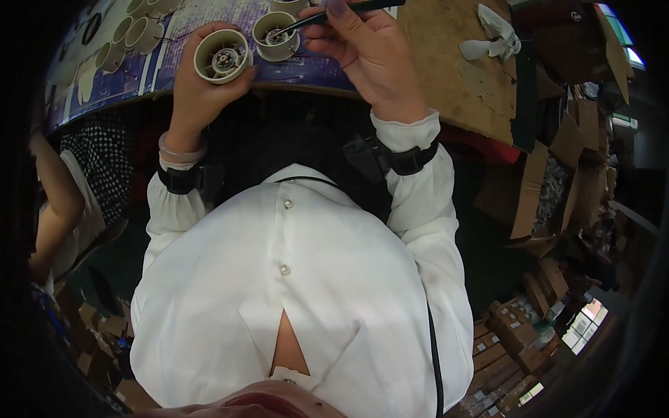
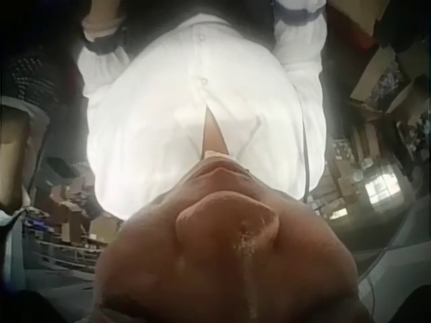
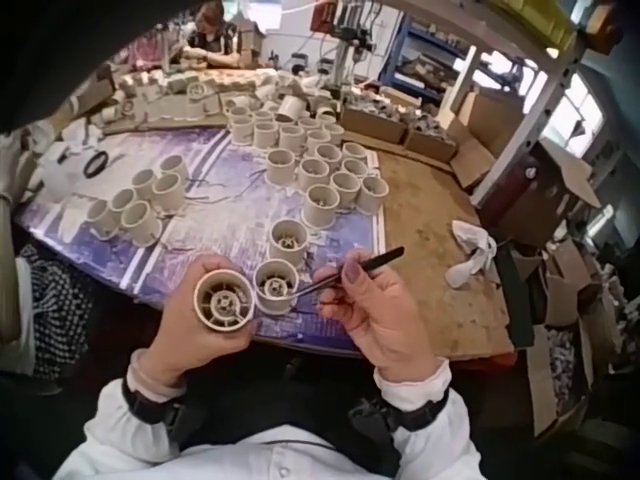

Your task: The person picks up a plastic housing and uses tweezers to pull wires through a hole in the side. They then use a small squeeze bottle to apply liquid to the interior of the housing before setting it back down on the table.

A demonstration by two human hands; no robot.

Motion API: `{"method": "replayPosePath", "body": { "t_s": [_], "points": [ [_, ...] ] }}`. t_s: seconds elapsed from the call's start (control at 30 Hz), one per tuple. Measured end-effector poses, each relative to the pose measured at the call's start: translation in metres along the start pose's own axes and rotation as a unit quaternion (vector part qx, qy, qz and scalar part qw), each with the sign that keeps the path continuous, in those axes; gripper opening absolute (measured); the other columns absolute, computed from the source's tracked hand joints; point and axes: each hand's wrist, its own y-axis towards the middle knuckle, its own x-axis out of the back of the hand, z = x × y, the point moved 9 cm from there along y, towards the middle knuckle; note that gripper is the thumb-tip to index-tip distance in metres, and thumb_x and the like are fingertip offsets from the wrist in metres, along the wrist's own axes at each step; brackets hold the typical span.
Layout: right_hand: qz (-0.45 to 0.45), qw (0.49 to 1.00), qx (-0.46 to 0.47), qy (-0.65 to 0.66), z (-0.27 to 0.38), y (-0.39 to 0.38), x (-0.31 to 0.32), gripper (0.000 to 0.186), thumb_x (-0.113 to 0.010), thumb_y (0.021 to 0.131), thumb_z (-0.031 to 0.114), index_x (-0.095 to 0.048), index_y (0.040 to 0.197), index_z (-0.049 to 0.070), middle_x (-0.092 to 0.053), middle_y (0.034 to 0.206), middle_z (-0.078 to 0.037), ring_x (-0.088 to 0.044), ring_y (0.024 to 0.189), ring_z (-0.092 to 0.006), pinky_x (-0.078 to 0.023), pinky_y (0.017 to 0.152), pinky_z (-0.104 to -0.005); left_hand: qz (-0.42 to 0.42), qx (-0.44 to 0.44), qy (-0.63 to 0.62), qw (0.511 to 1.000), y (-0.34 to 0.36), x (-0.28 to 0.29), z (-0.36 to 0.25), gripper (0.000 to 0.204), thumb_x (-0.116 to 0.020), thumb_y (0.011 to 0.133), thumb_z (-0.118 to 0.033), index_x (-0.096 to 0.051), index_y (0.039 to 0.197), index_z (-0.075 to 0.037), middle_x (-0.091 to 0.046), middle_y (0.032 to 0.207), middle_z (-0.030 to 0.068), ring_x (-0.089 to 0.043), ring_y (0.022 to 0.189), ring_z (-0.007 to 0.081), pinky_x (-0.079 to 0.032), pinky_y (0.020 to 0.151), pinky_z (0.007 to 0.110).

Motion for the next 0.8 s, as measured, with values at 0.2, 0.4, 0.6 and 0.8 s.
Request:
{"method": "replayPosePath", "body": {
  "t_s": [0.2, 0.4, 0.6, 0.8],
  "points": [
    [-0.002, 1.000, -0.007, 0.012, -0.007, 0.003, 0.000, 0.022, -0.056, 0.097, 0.020, -0.060, 0.105, 0.000, -0.066, 0.099, -0.011, -0.065, 0.082, -0.0154, -0.057, 0.072, -0.0258, 0.005, -0.017, -0.031, 0.999, 0.001, -0.003, 0.001, 0.056, -0.081, 0.069, -0.009, -0.053, 0.117, -0.006, -0.062, 0.106, 0.0045, -0.062, 0.096, 0.0153, -0.051, 0.083, 0.027],
    [0.100, 0.993, 0.049, -0.047, -0.003, 0.001, -0.022, 0.021, -0.056, 0.097, 0.017, -0.055, 0.114, 0.004, -0.061, 0.110, -0.013, -0.063, 0.092, -0.0172, -0.054, 0.078, -0.0274, -0.003, -0.002, 0.000, 1.000, -0.001, 0.003, -0.002, 0.057, -0.080, 0.069, -0.006, -0.051, 0.119, -0.005, -0.060, 0.108, 0.0036, -0.060, 0.098, 0.0133, -0.048, 0.086, 0.027],
    [0.069, 0.985, 0.091, -0.129, 0.011, -0.012, -0.027, 0.024, -0.055, 0.097, 0.015, -0.055, 0.118, 0.003, -0.063, 0.112, -0.017, -0.064, 0.092, -0.0189, -0.054, 0.080, -0.0297, -0.019, -0.008, -0.064, 0.998, 0.005, -0.009, 0.008, 0.063, -0.084, 0.066, -0.019, -0.052, 0.118, -0.007, -0.064, 0.102, 0.0065, -0.064, 0.094, 0.0184, -0.051, 0.081, 0.029],
    [0.073, 0.981, 0.109, -0.141, 0.008, -0.012, -0.041, 0.025, -0.055, 0.097, 0.014, -0.054, 0.119, 0.001, -0.063, 0.112, -0.019, -0.065, 0.092, -0.0194, -0.055, 0.081, -0.0301, -0.022, 0.032, -0.113, 0.993, 0.002, -0.001, 0.019, 0.063, -0.083, 0.067, -0.018, -0.051, 0.120, -0.006, -0.064, 0.102, 0.0064, -0.064, 0.095, 0.0169, -0.052, 0.082, 0.029]
  ]
}}
